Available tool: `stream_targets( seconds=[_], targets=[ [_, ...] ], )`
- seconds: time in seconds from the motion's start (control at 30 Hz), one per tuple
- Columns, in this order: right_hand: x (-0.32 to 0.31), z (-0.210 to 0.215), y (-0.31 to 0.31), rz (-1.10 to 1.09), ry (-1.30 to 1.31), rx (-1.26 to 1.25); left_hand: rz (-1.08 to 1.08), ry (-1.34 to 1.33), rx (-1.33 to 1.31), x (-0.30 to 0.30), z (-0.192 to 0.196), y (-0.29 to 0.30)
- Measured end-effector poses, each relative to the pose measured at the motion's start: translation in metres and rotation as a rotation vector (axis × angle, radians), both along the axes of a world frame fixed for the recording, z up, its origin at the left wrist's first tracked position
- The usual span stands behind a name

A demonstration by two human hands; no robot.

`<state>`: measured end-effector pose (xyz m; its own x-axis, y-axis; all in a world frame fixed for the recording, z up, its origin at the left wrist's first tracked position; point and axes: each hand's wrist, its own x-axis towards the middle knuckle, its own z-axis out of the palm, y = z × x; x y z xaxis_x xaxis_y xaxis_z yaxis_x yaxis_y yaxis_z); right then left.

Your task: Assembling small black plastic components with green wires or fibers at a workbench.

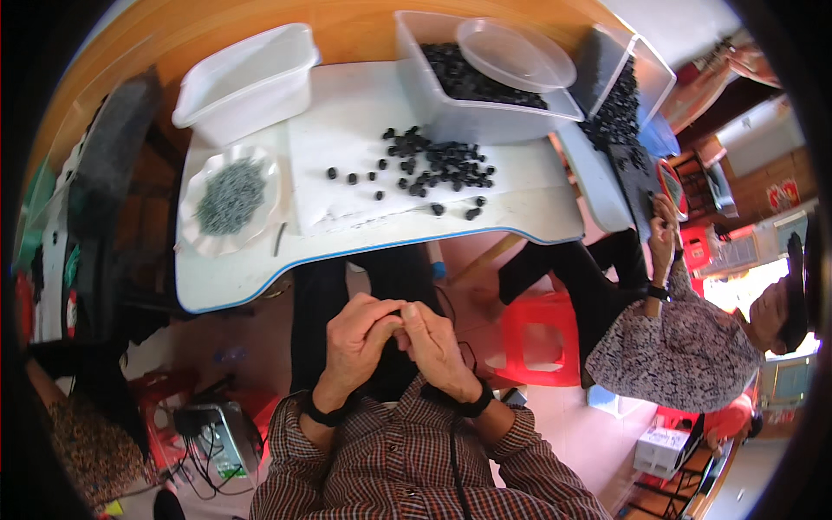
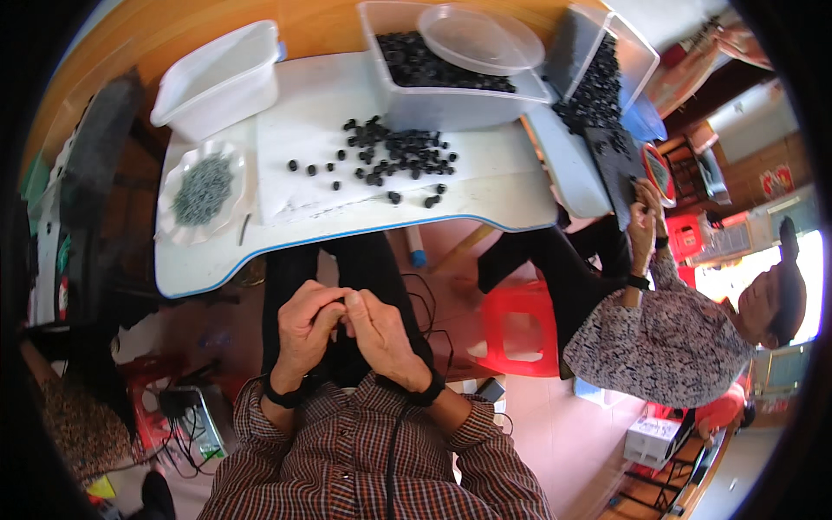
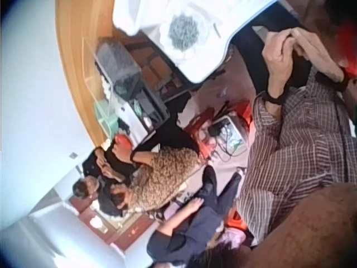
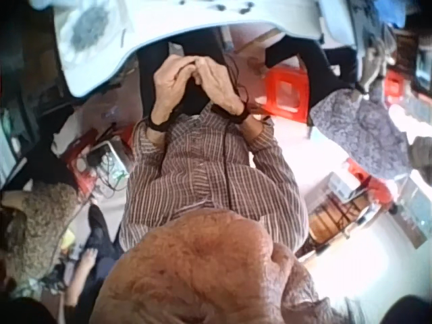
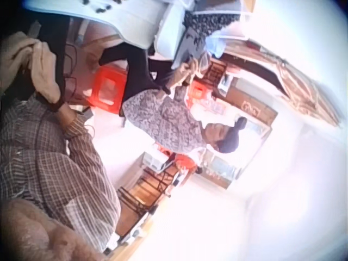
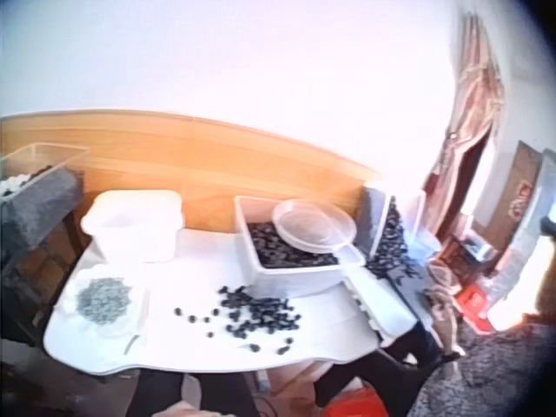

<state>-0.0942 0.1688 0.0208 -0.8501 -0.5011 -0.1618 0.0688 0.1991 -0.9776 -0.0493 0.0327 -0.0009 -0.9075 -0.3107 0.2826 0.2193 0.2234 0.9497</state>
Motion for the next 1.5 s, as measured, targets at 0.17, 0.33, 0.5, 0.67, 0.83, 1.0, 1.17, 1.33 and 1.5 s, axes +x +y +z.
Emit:
stream_targets(
  seconds=[0.17, 0.33, 0.5, 0.67, 0.83, 1.0, 1.17, 1.33, 1.5],
  targets=[
    [-0.003, -0.004, 0.006, -0.020, -0.142, -0.053, -0.028, 0.090, -0.075, -0.007, -0.002, 0.007],
    [0.007, -0.008, -0.003, -0.196, 0.163, 0.038, -0.011, 0.192, -0.211, -0.013, -0.002, 0.014],
    [0.009, -0.005, -0.002, -0.273, 0.420, 0.022, 0.014, 0.313, -0.311, -0.019, 0.000, 0.020],
    [0.009, -0.006, 0.003, -0.283, 0.359, -0.001, -0.039, 0.449, -0.440, -0.029, -0.005, 0.015],
    [0.007, -0.009, 0.007, -0.265, 0.096, -0.104, -0.048, 0.410, -0.540, -0.028, -0.006, 0.014],
    [0.003, -0.006, 0.008, -0.231, 0.015, -0.098, -0.005, 0.382, -0.509, -0.027, -0.010, 0.019],
    [0.001, -0.003, 0.010, -0.211, 0.061, -0.026, -0.005, 0.297, -0.351, -0.024, -0.014, 0.027],
    [0.003, 0.005, 0.007, -0.257, 0.289, 0.099, -0.020, 0.218, -0.265, -0.019, -0.010, 0.030],
    [-0.003, -0.003, 0.006, -0.201, 0.450, 0.174, -0.004, 0.084, -0.164, -0.013, -0.009, 0.029]
  ],
)
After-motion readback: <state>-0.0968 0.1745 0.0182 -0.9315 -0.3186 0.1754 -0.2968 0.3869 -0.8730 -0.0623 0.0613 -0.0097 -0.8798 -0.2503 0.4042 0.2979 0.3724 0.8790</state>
